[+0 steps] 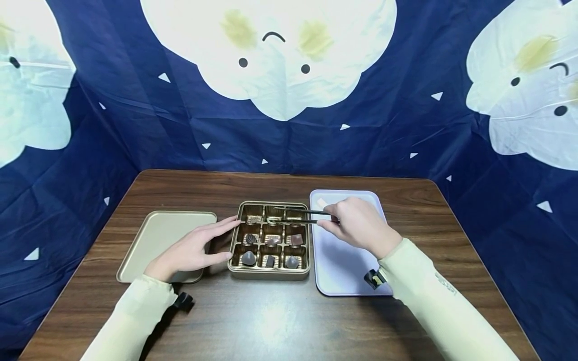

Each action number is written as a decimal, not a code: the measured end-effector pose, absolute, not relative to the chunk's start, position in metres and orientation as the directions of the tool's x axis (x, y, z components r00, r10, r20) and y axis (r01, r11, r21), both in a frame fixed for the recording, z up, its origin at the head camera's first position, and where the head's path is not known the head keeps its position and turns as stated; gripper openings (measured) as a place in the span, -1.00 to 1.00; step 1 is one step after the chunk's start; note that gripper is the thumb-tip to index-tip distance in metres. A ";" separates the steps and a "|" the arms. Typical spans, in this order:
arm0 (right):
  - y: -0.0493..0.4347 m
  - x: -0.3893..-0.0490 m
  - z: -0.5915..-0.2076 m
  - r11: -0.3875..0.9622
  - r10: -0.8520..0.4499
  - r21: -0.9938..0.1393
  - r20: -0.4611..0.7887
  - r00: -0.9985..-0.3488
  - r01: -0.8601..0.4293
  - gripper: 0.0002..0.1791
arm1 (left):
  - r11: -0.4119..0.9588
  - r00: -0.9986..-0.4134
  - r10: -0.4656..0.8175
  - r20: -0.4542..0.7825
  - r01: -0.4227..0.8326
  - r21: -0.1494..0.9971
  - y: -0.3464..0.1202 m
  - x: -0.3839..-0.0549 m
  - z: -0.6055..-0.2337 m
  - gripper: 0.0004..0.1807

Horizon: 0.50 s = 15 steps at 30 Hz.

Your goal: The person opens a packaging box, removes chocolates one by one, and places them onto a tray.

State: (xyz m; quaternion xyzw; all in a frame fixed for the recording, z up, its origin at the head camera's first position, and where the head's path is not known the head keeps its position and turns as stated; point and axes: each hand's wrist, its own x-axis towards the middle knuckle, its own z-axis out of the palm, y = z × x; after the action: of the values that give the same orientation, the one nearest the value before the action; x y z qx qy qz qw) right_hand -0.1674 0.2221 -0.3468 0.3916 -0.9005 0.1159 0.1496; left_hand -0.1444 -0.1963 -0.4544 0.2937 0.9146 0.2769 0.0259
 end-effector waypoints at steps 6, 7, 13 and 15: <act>0.218 -0.174 -0.344 0.660 -0.692 -0.065 0.336 -0.639 -0.749 -0.67 | 0.678 -0.831 0.545 0.109 0.514 0.526 -0.196 -0.144 -0.454 -0.11; 0.217 -0.175 -0.343 0.665 -0.691 -0.063 0.328 -0.644 -0.745 -0.69 | 0.678 -0.832 0.544 0.109 0.513 0.527 -0.196 -0.143 -0.454 -0.11; 0.210 -0.179 -0.334 0.689 -0.687 -0.073 0.251 -0.682 -0.721 -0.63 | 0.674 -0.831 0.544 0.115 0.514 0.531 -0.196 -0.144 -0.453 -0.11; 0.206 -0.180 -0.329 0.698 -0.686 -0.074 0.216 -0.695 -0.712 -0.56 | 0.672 -0.830 0.546 0.118 0.517 0.530 -0.196 -0.144 -0.453 -0.11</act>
State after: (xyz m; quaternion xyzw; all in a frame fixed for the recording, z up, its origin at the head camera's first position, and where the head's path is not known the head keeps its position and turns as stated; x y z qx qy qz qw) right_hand -0.1796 0.2065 -0.3293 0.3809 -0.9174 0.0760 0.0861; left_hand -0.1439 -0.1961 -0.4533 0.2907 0.9140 0.2819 0.0250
